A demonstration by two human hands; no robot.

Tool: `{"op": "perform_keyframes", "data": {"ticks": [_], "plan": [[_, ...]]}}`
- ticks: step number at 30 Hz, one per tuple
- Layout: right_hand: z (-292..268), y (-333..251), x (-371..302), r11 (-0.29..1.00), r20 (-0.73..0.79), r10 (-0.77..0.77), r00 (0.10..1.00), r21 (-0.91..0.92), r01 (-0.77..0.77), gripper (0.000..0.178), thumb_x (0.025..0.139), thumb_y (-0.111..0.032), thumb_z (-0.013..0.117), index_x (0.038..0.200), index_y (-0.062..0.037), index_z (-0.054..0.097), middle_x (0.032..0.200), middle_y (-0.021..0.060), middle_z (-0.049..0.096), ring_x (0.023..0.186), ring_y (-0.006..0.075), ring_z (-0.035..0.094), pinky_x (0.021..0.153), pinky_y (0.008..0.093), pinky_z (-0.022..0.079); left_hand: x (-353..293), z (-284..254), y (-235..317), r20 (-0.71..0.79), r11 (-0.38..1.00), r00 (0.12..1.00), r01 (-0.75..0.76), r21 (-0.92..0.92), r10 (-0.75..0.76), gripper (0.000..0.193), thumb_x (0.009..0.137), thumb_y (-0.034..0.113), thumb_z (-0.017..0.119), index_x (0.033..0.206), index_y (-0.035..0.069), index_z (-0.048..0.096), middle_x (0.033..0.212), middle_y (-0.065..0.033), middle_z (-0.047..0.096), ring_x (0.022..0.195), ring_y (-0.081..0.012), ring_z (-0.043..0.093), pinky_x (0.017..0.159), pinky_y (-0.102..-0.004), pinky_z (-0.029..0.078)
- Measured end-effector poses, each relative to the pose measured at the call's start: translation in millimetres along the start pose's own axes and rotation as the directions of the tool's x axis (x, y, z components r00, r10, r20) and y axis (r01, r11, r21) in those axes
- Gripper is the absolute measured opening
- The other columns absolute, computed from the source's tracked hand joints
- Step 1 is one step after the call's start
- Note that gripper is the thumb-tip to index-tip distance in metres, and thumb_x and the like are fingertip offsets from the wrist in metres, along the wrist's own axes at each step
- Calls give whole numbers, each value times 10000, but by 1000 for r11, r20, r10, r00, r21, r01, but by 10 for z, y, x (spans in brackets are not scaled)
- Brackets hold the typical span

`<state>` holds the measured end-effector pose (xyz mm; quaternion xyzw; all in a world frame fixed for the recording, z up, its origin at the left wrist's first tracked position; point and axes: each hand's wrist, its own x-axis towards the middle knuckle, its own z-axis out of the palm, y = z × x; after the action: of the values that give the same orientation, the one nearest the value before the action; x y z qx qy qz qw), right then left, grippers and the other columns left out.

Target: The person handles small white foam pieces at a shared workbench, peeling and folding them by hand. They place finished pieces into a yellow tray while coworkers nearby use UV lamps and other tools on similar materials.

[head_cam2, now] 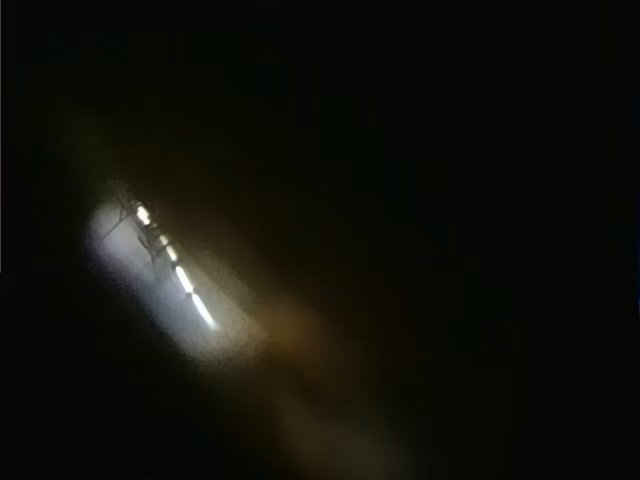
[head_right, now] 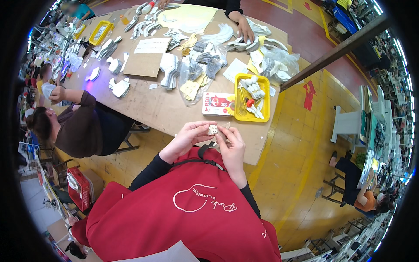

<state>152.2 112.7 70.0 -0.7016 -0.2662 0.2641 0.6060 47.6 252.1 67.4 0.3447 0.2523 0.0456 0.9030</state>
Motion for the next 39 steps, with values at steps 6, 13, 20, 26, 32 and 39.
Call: {"op": "perform_keyframes", "data": {"ticks": [6, 13, 20, 26, 32, 39], "plan": [[27, 63, -10, 971, -24, -129, 991, -206, 121, 283, 834, -12, 702, 1116, 0, 680, 977, 38, 539, 725, 64, 565, 541, 212, 450, -6, -19, -22, -58, 1000, 998, 21, -10, -22, 316, 966, 119, 550, 1243, -33, 567, 1047, -75, 645, 974, -129, 639, 953, -304, 518], [109, 44, -35, 999, -190, 40, 981, 35, -34, 270, 870, -9, 667, 1138, 22, 662, 1053, 36, 507, 649, 41, 544, 522, 176, 446, 1, 81, -199, -68, 990, 994, -95, -102, 89, 234, 942, 74, 569, 1163, -4, 578, 1056, -70, 648, 1003, -129, 632, 907, -284, 516], [-14, -14, 5, 995, -193, 78, 978, 77, -65, 152, 901, -21, 629, 1031, 47, 669, 957, 19, 518, 655, 49, 544, 536, 184, 448, 19, 23, -213, -115, 988, 986, -134, -82, 124, 223, 928, 82, 599, 1137, 4, 593, 1089, -76, 643, 1014, -132, 625, 926, -287, 500], [77, 123, -15, 994, -94, 31, 995, -106, -41, 103, 837, -31, 698, 899, 41, 659, 818, 50, 543, 718, 114, 528, 615, 244, 423, 37, -2, -290, -82, 972, 972, -210, 103, 219, 210, 903, 64, 635, 1100, -4, 617, 1103, -80, 636, 1026, -117, 607, 940, -276, 490], [66, 76, -25, 971, -73, -92, 993, -227, 73, 88, 826, -30, 703, 838, 34, 643, 799, 46, 529, 685, 107, 501, 593, 244, 398, 27, 4, -318, -82, 979, 977, -195, 54, 199, 174, 923, 69, 610, 1085, 4, 604, 1095, -87, 635, 1011, -125, 614, 916, -281, 507], [94, 86, -81, 989, -105, -98, 990, -117, 86, 95, 839, -42, 705, 830, 19, 633, 822, 3, 467, 603, 49, 393, 524, 212, 315, 46, -30, -247, -186, 972, 972, -174, -155, 145, 114, 953, 103, 572, 1051, 47, 556, 1062, -70, 631, 917, -95, 614, 857, -259, 511]]}}
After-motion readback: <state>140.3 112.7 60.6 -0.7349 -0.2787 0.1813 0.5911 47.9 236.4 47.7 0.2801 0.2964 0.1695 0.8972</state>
